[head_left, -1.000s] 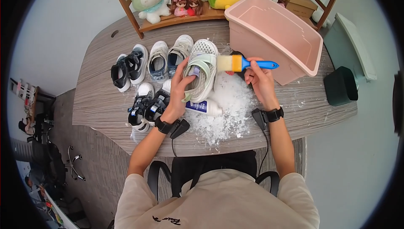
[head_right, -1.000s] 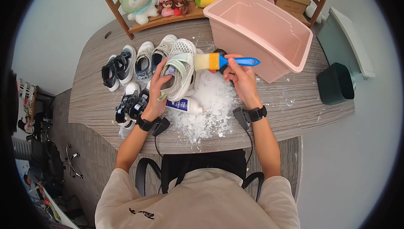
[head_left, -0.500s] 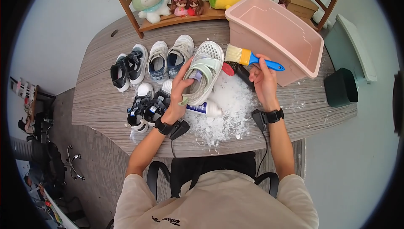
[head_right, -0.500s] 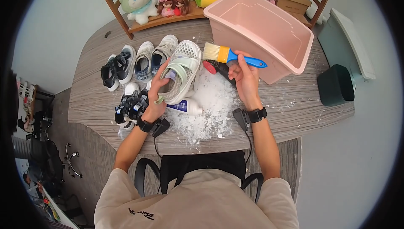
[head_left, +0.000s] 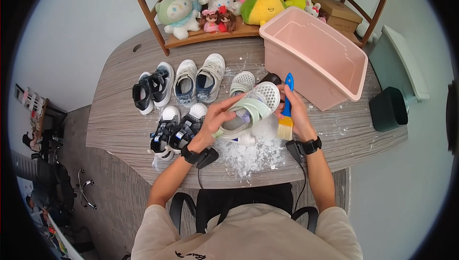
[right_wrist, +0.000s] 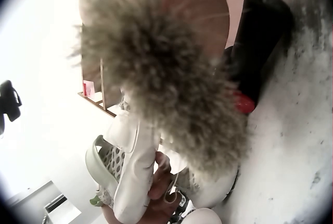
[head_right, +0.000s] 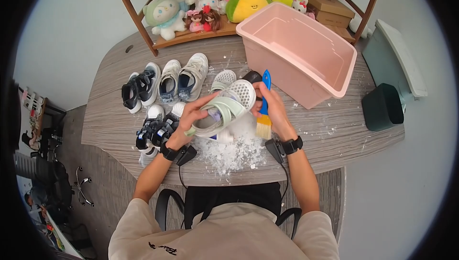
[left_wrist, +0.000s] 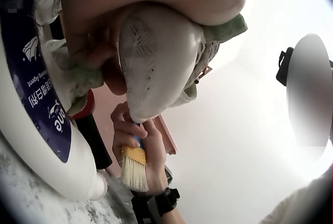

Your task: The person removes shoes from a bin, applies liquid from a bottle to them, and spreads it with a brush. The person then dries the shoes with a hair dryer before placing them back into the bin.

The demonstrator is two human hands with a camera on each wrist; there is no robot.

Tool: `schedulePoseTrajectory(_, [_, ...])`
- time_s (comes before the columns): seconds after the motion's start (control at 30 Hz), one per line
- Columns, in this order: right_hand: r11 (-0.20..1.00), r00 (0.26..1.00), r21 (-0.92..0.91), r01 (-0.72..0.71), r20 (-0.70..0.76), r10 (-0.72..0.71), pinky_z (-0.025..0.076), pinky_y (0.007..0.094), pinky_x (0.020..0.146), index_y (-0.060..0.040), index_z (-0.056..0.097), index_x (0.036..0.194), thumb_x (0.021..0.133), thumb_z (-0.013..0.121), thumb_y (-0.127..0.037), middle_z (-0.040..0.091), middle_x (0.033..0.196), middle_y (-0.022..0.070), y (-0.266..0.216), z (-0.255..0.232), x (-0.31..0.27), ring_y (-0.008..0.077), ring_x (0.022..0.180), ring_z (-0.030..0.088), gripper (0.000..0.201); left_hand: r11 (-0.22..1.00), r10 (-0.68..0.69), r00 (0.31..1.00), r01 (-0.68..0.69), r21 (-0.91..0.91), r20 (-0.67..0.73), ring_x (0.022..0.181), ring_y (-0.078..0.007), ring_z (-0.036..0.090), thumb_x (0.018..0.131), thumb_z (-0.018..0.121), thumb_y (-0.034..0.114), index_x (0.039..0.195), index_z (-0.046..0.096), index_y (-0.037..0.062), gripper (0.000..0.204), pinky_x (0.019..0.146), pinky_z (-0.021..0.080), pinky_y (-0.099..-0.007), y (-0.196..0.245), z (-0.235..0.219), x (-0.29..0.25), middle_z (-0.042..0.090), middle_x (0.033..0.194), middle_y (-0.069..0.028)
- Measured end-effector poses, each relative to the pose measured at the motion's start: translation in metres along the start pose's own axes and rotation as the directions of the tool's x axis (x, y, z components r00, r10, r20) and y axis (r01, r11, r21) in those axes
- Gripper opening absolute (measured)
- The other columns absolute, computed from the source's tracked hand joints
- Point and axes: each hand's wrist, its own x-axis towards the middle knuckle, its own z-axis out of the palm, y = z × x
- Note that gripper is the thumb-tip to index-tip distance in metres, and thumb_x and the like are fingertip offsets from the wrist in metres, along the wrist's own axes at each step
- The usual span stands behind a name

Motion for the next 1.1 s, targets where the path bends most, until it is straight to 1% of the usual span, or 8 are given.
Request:
schedulePoseTrajectory(0.07, [0.995,0.998,0.1,-0.026,0.053,0.021,0.037,0.0228,0.047,0.0018,0.058,0.113,0.105,0.053,-0.034,0.065,0.084,0.0076,0.003,-0.003,-0.003,0.0105,0.06,0.059,0.037,0.999,-0.038,0.999,0.038,-0.003,0.004,0.131,-0.024,0.053,0.082,0.058,0.024,0.143,0.052,-0.0039,0.067,0.114,0.034,-0.0328,0.002,-0.001,0.0,0.055,0.144,-0.0174])
schedulePoseTrajectory(0.13, [0.961,0.99,-0.272,-0.048,0.116,0.082,0.037,0.023,0.047,0.0022,0.059,0.116,0.1,0.062,-0.027,0.066,0.084,0.0076,0.003,-0.002,-0.007,0.0106,0.056,0.057,0.034,0.997,-0.047,0.998,0.044,0.065,0.051,0.122,-0.0212,0.057,0.088,0.054,0.027,0.145,0.051,-0.0006,0.063,0.105,0.041,-0.0308,0.006,-0.001,-0.001,0.062,0.133,-0.0161])
schedulePoseTrajectory(0.2, [0.962,0.992,-0.273,-0.029,0.108,0.06,0.038,0.0233,0.047,0.0024,0.059,0.116,0.096,0.068,-0.022,0.067,0.085,0.0082,-0.002,0.007,-0.008,0.0112,0.055,0.058,0.033,0.999,-0.029,0.998,0.026,0.044,0.062,0.12,-0.0208,0.058,0.092,0.051,0.032,0.146,0.048,0.001,0.063,0.103,0.042,-0.0306,0.006,-0.001,-0.002,0.062,0.131,-0.015])
schedulePoseTrajectory(0.33, [0.99,0.999,-0.133,-0.046,-0.027,0.042,0.041,0.024,0.046,0.001,0.059,0.111,0.095,0.066,-0.02,0.069,0.089,0.0108,0.002,0.003,-0.004,0.0158,0.06,0.064,0.028,0.977,-0.01,0.991,-0.019,-0.213,-0.137,0.116,-0.0216,0.059,0.099,0.039,0.044,0.149,0.04,0.0053,0.064,0.097,0.046,-0.031,0.017,0.011,-0.001,0.06,0.127,-0.0131])
schedulePoseTrajectory(0.47, [0.997,0.997,0.077,-0.024,-0.073,0.03,0.044,0.024,0.046,0.0004,0.056,0.113,0.095,0.063,-0.017,0.071,0.098,0.015,0.002,0.004,-0.003,0.0247,0.074,0.073,0.026,0.982,0.04,0.978,-0.076,-0.172,-0.203,0.116,-0.0313,0.061,0.099,0.04,0.052,0.153,0.03,0.0058,0.072,0.086,0.055,-0.0376,0.01,-0.002,0.0,0.055,0.134,-0.0179])
schedulePoseTrajectory(0.63, [0.992,0.991,0.063,-0.113,0.079,0.108,0.044,0.0228,0.047,0.0022,0.053,0.127,0.094,0.064,-0.015,0.07,0.11,0.0159,0.001,0.013,-0.01,0.0239,0.085,0.074,0.039,0.98,0.035,0.994,-0.054,-0.193,-0.099,0.126,-0.0304,0.057,0.098,0.061,0.022,0.156,0.021,0.007,0.072,0.1,0.051,-0.0411,-0.001,0.013,0.004,0.052,0.138,-0.0179])
schedulePoseTrajectory(0.73, [0.974,0.965,-0.2,-0.106,0.217,0.15,0.045,0.0233,0.048,0.0008,0.051,0.129,0.091,0.072,-0.016,0.07,0.109,0.0127,-0.001,0.025,-0.019,0.0216,0.085,0.074,0.047,0.992,0.009,0.987,-0.03,-0.124,-0.163,0.126,-0.0251,0.056,0.1,0.061,0.021,0.156,0.018,0.008,0.072,0.098,0.051,-0.0376,-0.001,0.015,0.006,0.049,0.144,-0.0177])
schedulePoseTrajectory(1.1, [0.92,0.895,-0.382,-0.094,0.372,0.246,0.047,0.0221,0.052,0.0005,0.059,0.118,0.09,0.074,-0.013,0.073,0.097,0.0114,0.002,0.034,-0.023,0.0128,0.07,0.068,0.035,0.985,-0.085,0.969,0.046,-0.169,-0.234,0.128,-0.0191,0.054,0.099,0.063,0.032,0.147,0.035,0.004,0.062,0.107,0.043,-0.0337,0.02,0.021,0.011,0.053,0.14,-0.0114])
